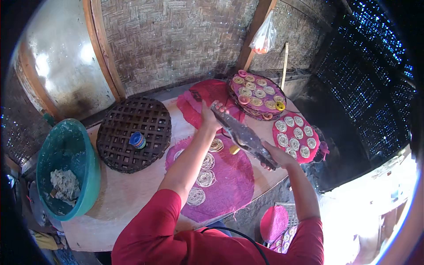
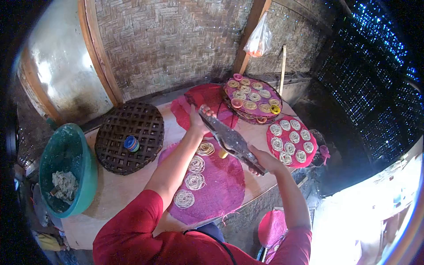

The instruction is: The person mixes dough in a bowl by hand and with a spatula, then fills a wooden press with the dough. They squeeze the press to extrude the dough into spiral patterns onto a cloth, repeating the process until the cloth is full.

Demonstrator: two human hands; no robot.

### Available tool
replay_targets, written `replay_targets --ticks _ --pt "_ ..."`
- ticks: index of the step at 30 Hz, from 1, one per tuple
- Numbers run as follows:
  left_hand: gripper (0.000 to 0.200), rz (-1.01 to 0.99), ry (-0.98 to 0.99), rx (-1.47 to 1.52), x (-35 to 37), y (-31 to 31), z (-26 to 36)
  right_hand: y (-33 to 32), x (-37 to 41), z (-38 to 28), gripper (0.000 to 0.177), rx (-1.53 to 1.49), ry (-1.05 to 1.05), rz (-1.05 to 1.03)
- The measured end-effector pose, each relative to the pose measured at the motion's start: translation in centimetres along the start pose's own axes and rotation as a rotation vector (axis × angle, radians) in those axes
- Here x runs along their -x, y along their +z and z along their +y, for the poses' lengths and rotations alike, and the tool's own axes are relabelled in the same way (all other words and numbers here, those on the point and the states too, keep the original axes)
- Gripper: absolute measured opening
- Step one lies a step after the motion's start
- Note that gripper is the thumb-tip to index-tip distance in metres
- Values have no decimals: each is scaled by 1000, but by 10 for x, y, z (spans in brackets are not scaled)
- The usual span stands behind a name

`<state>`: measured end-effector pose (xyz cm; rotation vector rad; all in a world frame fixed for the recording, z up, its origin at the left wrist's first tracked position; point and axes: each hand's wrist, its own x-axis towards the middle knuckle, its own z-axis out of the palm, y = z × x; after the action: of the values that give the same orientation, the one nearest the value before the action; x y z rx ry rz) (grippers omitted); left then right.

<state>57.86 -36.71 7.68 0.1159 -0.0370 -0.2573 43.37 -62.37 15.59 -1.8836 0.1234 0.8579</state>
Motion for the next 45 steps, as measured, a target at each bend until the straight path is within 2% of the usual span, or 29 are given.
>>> replay_targets --ticks 2,3,6,8,11,14,17,21,23,25,27,33,38,40,41,42,43,44,45 --pt "66 154 44 134 -11 -36 -8 -1 -19 7 69 53 47 13" --pt "66 148 38 134 -13 -48 -11 0 -26 9 71 102 94 16" --pt "66 177 41 182 -18 -65 -11 -1 -37 9 75 204 50 75" --pt "63 184 69 116 -19 -47 -6 -1 -44 9 79 312 4 135" --pt "61 186 86 33 -14 -16 2 5 -33 0 78 250 -38 105" --pt "62 288 74 47 -5 -2 -1 4 -6 -15 77 240 40 105" --pt "62 248 57 114 -2 -2 -13 -8 6 -23 76 310 77 160" --pt "60 163 73 124 -19 5 -10 -6 1 -24 76 340 -6 229" --pt "59 144 63 36 -21 11 1 2 -3 -22 75 312 -37 229" --pt "58 151 74 9 -11 20 4 7 -2 -19 74 277 -70 223" --pt "56 281 87 -17 -1 20 4 11 3 -18 72 254 -54 196" --pt "53 278 69 89 -4 -3 -23 -3 10 -9 72 314 30 224" --pt "60 84 14 67 -23 -8 -31 -9 1 3 69 330 -7 302" --pt "71 370 22 -184 -12 28 -37 -14 -2 12 67 225 -57 337" --pt "71 371 20 -188 -16 11 -33 -16 -2 15 67 220 -57 337" --pt "75 293 -116 -534 -24 -27 -25 -18 -2 17 66 190 -67 351" --pt "88 205 -254 -878 -15 -32 -22 -20 -3 20 65 158 -77 365" --pt "67 252 -227 -1208 -8 -35 -29 -21 -2 21 65 153 -77 363" --pt "68 -35 -159 -1459 27 -2 -42 -22 -2 21 66 130 -84 354"
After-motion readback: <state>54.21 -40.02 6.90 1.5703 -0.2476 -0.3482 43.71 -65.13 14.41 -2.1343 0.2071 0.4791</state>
